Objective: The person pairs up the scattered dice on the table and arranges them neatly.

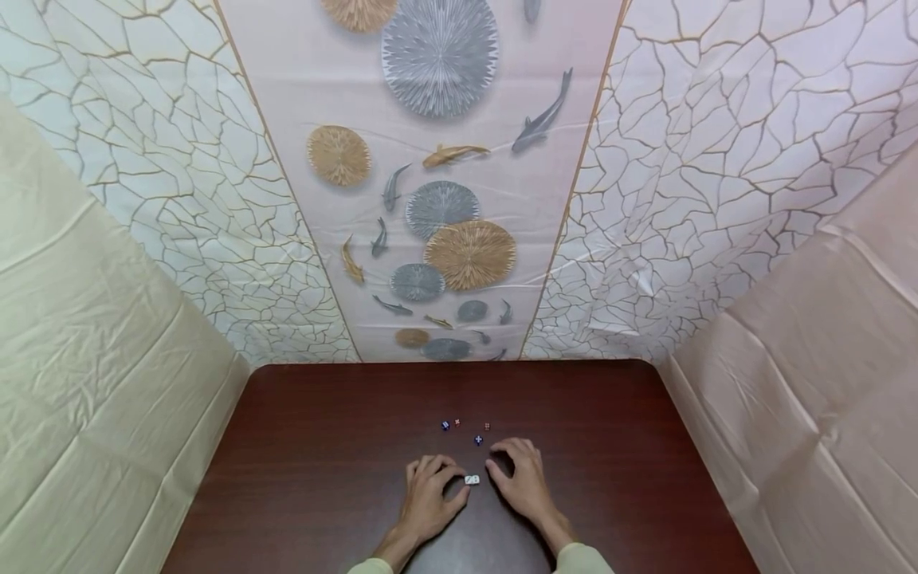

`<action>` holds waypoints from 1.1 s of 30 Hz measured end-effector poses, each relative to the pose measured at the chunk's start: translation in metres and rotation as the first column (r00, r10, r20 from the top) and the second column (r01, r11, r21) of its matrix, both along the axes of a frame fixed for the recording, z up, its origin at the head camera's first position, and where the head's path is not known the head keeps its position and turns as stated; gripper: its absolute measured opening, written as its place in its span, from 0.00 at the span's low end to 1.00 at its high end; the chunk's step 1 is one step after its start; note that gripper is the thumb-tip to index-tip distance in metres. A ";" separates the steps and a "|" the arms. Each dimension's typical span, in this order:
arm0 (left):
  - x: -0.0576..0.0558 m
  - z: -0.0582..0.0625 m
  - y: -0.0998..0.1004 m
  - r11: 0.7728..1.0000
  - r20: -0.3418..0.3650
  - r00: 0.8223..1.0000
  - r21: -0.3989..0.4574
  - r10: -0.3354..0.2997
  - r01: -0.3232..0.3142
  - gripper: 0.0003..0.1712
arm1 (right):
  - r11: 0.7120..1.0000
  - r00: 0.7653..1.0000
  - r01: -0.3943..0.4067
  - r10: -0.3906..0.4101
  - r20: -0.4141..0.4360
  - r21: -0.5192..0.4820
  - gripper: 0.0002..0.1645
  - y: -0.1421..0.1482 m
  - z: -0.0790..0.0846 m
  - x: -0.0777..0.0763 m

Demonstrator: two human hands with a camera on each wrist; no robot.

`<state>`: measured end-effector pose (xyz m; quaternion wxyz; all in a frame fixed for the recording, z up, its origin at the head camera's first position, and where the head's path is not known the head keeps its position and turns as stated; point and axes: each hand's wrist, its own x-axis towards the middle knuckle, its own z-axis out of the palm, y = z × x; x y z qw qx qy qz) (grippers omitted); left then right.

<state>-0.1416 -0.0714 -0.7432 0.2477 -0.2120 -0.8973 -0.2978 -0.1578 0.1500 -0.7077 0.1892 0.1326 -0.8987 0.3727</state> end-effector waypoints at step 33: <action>0.004 0.008 0.001 1.000 0.069 0.998 -0.002 0.003 -0.003 0.15 | 0.988 0.989 0.097 -0.110 0.103 0.123 0.11 -0.021 0.003 -0.031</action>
